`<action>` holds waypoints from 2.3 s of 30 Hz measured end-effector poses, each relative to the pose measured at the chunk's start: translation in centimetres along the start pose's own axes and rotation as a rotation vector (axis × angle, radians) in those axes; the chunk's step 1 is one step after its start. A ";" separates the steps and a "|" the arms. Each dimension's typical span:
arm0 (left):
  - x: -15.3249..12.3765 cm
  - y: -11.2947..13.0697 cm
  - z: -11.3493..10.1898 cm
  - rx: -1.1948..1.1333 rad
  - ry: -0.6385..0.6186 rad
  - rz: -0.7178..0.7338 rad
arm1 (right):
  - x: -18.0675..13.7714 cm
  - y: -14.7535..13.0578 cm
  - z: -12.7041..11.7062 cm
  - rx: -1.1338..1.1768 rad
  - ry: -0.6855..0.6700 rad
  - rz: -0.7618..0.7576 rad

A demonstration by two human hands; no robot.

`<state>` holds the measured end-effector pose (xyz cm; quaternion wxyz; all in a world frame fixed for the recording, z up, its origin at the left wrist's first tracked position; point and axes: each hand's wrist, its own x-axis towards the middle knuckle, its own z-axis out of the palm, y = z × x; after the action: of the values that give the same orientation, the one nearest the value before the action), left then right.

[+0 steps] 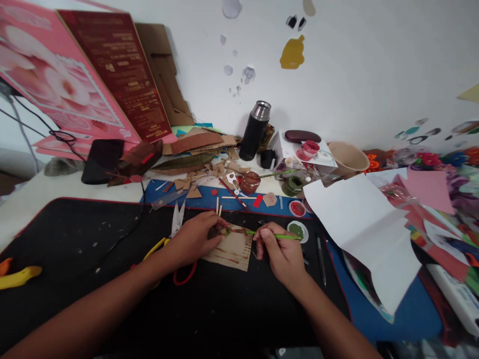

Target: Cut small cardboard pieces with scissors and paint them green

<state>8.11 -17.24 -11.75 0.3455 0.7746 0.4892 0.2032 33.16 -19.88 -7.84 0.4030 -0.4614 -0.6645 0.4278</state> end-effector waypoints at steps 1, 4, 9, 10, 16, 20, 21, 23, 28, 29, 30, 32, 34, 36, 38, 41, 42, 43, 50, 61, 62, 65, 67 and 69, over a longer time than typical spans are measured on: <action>0.0 0.0 0.0 -0.004 0.000 0.003 | 0.0 0.0 0.0 0.006 0.003 0.000; 0.0 0.1 -0.1 -0.004 -0.011 -0.003 | 0.0 0.0 0.1 0.020 -0.003 0.012; 0.0 0.2 -0.2 -0.013 -0.018 -0.003 | -0.1 0.3 0.4 0.008 -0.014 0.023; 0.0 0.2 -0.2 -0.015 -0.015 -0.003 | -0.1 0.4 0.3 0.003 -0.015 0.028; 0.0 0.2 -0.1 -0.004 -0.009 -0.021 | -0.3 0.7 -0.3 0.036 -0.004 0.081; 0.0 0.1 0.0 -0.009 0.000 -0.010 | -0.2 0.6 0.0 0.074 0.020 0.098; 0.0 0.1 0.0 -0.009 0.001 -0.007 | -0.1 0.5 0.2 0.067 0.015 0.087; 0.0 0.1 0.0 -0.008 -0.003 -0.003 | 0.0 0.3 0.5 0.037 -0.005 0.051; 0.0 0.3 -0.2 -0.006 -0.022 -0.001 | 0.0 0.2 0.4 -0.013 -0.032 0.013; 0.1 0.3 -0.3 -0.003 -0.027 -0.002 | -0.1 0.3 0.2 -0.011 -0.026 0.018; 0.1 0.3 -0.3 0.000 -0.031 -0.004 | -0.2 0.4 0.0 -0.004 -0.020 0.025; 0.1 0.2 -0.2 0.005 -0.034 -0.005 | -0.4 0.6 -0.2 0.019 -0.004 0.047; 0.1 0.1 -0.1 -0.001 -0.029 0.004 | -0.5 0.8 -0.3 0.046 0.013 0.066; 0.0 0.0 -0.2 -0.017 -0.028 0.013 | -0.5 0.8 -0.3 0.059 0.021 0.069; -0.1 0.0 -0.2 -0.036 -0.033 -0.005 | -0.4 0.8 -0.1 0.048 0.017 0.056; -0.1 0.2 -0.4 -0.019 -0.022 -0.057 | -0.3 0.7 0.1 0.007 0.002 0.030; -0.1 0.3 -0.4 0.000 -0.015 -0.068 | -0.3 0.7 0.1 -0.002 -0.001 0.025; -0.1 0.3 -0.4 0.020 -0.010 -0.072 | -0.3 0.7 0.1 -0.007 -0.001 0.023; 0.0 -0.2 -0.2 0.040 -0.022 0.000 | -0.7 0.9 -0.2 0.042 0.021 0.046; -0.1 -0.4 -0.4 -0.002 -0.018 -0.003 | -1.0 1.2 0.0 0.110 0.053 0.050; -0.1 -0.4 -0.4 0.000 -0.016 0.001 | -0.9 1.2 0.0 0.105 0.048 0.049; -0.1 -0.5 -0.3 0.004 -0.013 0.008 | -0.8 1.2 0.3 0.092 0.035 0.045; -0.1 -0.5 -0.2 0.007 -0.012 0.014 | -0.7 1.2 0.4 0.085 0.028 0.043; -0.1 -0.5 -0.2 0.015 -0.010 0.016 | -0.7 1.2 0.4 0.078 0.021 0.046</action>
<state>7.62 -17.16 -12.01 0.3406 0.7821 0.4826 0.1984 33.29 -20.33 -9.19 0.4176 -0.4650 -0.6322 0.4579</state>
